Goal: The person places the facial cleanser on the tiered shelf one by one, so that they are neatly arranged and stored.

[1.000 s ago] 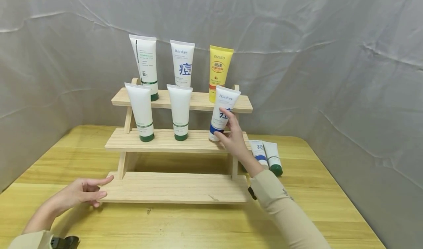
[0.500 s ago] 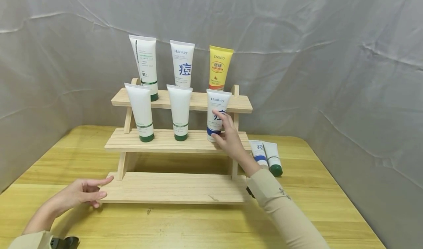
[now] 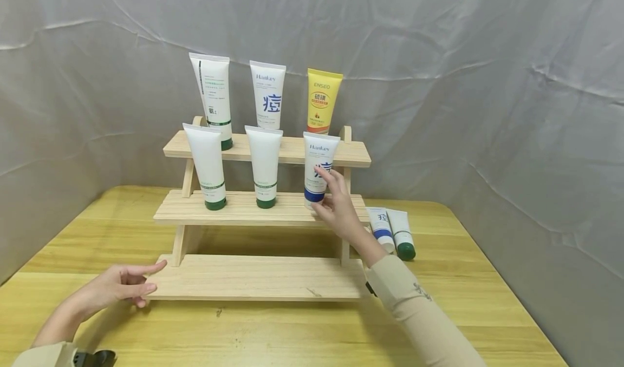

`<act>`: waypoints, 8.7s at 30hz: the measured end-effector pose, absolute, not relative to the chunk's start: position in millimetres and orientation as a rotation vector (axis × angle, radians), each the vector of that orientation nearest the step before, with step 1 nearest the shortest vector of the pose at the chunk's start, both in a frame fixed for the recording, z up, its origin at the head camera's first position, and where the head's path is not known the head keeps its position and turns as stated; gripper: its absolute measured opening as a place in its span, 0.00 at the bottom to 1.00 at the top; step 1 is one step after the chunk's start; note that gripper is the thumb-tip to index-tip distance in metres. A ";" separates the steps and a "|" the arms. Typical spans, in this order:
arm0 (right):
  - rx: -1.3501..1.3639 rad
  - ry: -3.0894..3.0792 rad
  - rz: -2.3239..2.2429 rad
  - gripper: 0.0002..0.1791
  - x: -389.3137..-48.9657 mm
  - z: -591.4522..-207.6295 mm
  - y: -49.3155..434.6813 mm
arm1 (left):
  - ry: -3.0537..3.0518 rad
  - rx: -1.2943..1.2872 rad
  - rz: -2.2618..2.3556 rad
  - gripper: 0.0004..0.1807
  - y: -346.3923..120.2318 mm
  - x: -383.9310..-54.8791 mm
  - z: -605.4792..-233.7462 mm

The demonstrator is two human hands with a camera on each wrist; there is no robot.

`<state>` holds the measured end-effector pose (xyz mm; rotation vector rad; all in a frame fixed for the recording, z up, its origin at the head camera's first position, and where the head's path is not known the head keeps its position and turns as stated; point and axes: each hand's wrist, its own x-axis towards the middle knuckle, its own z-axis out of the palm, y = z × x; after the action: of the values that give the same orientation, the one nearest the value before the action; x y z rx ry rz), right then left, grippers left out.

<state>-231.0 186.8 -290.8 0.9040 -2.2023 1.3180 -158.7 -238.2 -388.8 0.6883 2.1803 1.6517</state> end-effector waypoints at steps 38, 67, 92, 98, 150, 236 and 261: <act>0.783 -2.081 1.513 0.13 -194.2 -321.4 235.3 | 2.195 0.673 1.631 0.26 -239.8 -160.4 -391.2; 0.791 -2.145 1.547 0.19 -177.8 -351.7 286.6 | 2.184 0.689 1.636 0.23 -239.7 -161.4 -391.3; 0.495 -2.388 1.434 0.12 -184.9 -365.3 355.2 | 2.154 0.659 1.660 0.23 -238.9 -159.9 -390.0; 0.422 -2.414 1.401 0.08 -189.7 -367.2 365.7 | 2.168 0.660 1.642 0.24 -238.5 -161.0 -389.6; 0.001 -2.937 1.395 0.36 -243.7 -385.2 400.3 | 2.174 0.678 1.654 0.22 -240.2 -160.5 -391.9; 0.485 -1.970 1.906 0.39 -222.3 -388.8 370.1 | 2.184 0.648 1.632 0.27 -238.7 -159.9 -390.0; 0.899 -1.872 1.792 0.34 -167.7 -348.2 270.5 | 2.192 0.635 1.622 0.29 -237.2 -158.9 -389.3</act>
<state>-167.7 270.5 -348.2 0.8991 -1.8724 1.7923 -158.9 -237.2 -389.3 0.6350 2.1924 1.6221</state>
